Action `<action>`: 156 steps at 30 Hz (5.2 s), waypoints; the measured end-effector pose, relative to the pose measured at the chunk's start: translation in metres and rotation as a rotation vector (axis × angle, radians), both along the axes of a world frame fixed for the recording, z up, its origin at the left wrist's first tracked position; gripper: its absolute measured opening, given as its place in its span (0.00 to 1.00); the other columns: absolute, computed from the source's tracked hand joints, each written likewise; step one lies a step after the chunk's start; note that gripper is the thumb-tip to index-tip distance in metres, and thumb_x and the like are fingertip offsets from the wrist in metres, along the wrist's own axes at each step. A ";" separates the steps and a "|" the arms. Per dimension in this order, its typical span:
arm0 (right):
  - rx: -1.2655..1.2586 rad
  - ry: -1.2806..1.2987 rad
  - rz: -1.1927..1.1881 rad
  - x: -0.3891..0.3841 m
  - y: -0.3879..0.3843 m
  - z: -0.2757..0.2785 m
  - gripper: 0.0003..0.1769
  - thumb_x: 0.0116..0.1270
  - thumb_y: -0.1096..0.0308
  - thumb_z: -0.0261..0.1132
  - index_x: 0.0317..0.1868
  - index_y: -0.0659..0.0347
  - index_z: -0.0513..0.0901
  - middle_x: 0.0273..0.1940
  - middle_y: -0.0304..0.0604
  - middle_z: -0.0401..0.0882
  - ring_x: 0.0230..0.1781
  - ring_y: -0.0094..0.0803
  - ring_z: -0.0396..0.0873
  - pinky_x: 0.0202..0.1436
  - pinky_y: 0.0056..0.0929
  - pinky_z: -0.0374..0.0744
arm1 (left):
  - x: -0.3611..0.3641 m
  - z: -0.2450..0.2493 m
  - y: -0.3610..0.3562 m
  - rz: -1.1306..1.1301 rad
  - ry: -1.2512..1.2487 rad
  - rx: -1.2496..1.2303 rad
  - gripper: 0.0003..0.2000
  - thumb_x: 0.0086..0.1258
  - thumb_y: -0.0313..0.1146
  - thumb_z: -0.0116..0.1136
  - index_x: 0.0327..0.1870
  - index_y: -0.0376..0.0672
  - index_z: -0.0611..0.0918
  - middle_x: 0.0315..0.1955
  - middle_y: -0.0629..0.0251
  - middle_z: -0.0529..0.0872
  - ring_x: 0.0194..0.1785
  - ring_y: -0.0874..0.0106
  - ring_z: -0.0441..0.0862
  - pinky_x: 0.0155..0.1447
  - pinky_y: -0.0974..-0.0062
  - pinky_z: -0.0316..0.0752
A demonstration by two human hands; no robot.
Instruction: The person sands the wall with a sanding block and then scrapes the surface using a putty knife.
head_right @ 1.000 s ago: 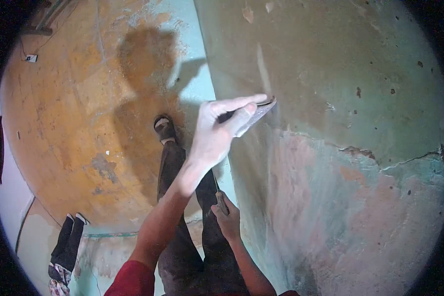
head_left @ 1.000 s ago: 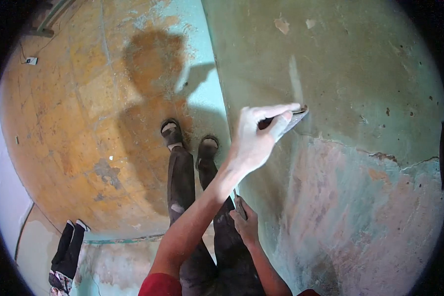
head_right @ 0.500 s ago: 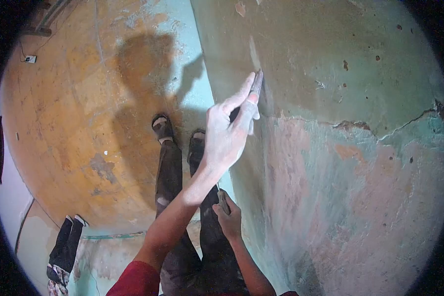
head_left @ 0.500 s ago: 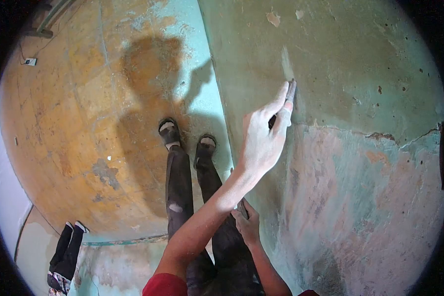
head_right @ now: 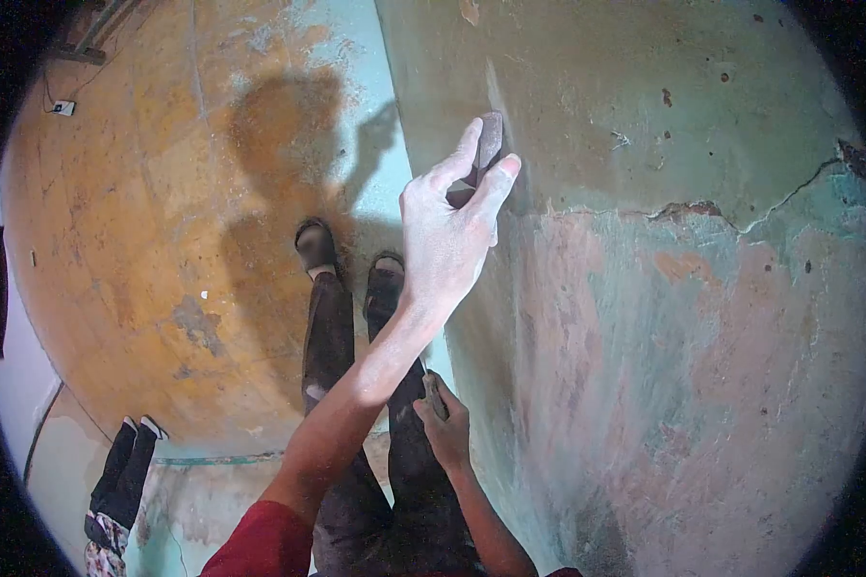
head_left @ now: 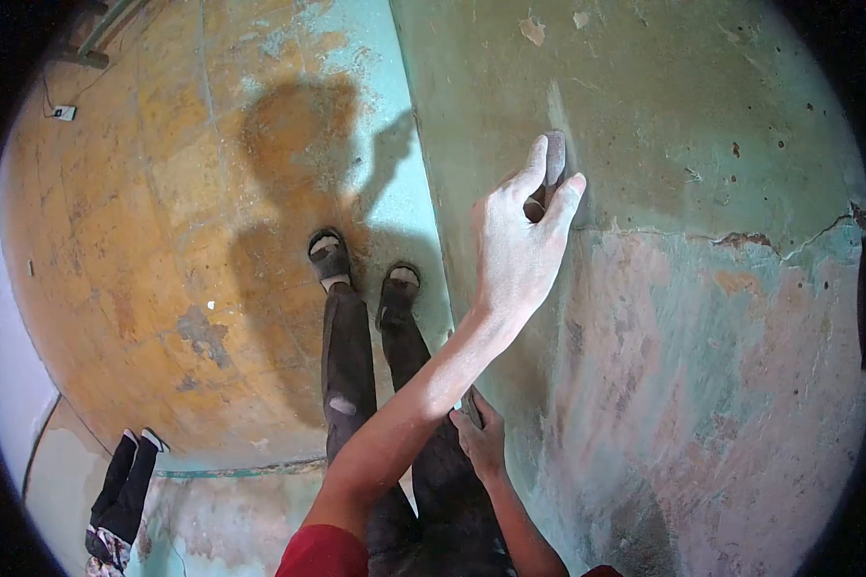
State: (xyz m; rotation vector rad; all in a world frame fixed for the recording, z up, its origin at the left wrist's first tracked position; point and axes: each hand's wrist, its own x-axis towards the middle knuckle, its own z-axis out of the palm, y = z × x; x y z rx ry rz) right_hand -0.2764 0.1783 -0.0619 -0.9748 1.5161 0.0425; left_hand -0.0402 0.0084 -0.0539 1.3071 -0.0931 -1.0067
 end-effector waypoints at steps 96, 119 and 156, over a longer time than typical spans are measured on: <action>0.191 0.018 0.078 -0.016 0.003 -0.043 0.36 0.65 0.68 0.69 0.71 0.68 0.67 0.64 0.45 0.73 0.66 0.33 0.69 0.70 0.31 0.64 | -0.147 -0.018 0.063 0.148 -0.383 -0.082 0.20 0.72 0.23 0.57 0.65 0.35 0.76 0.30 0.64 0.58 0.27 0.84 0.65 0.31 0.83 0.65; 0.166 0.004 0.162 0.002 0.004 -0.037 0.34 0.71 0.68 0.63 0.72 0.72 0.63 0.72 0.54 0.64 0.72 0.36 0.64 0.73 0.30 0.63 | -0.125 -0.019 0.076 -0.006 0.026 -0.218 0.18 0.75 0.25 0.54 0.64 0.33 0.77 0.54 0.52 0.85 0.56 0.74 0.82 0.61 0.77 0.73; -0.110 -0.128 0.141 -0.028 0.025 -0.057 0.35 0.65 0.67 0.69 0.70 0.70 0.69 0.62 0.47 0.76 0.61 0.26 0.74 0.67 0.26 0.68 | -0.114 -0.018 0.061 0.166 0.682 -0.157 0.19 0.77 0.35 0.56 0.62 0.34 0.79 0.33 0.76 0.81 0.27 0.87 0.67 0.29 0.85 0.59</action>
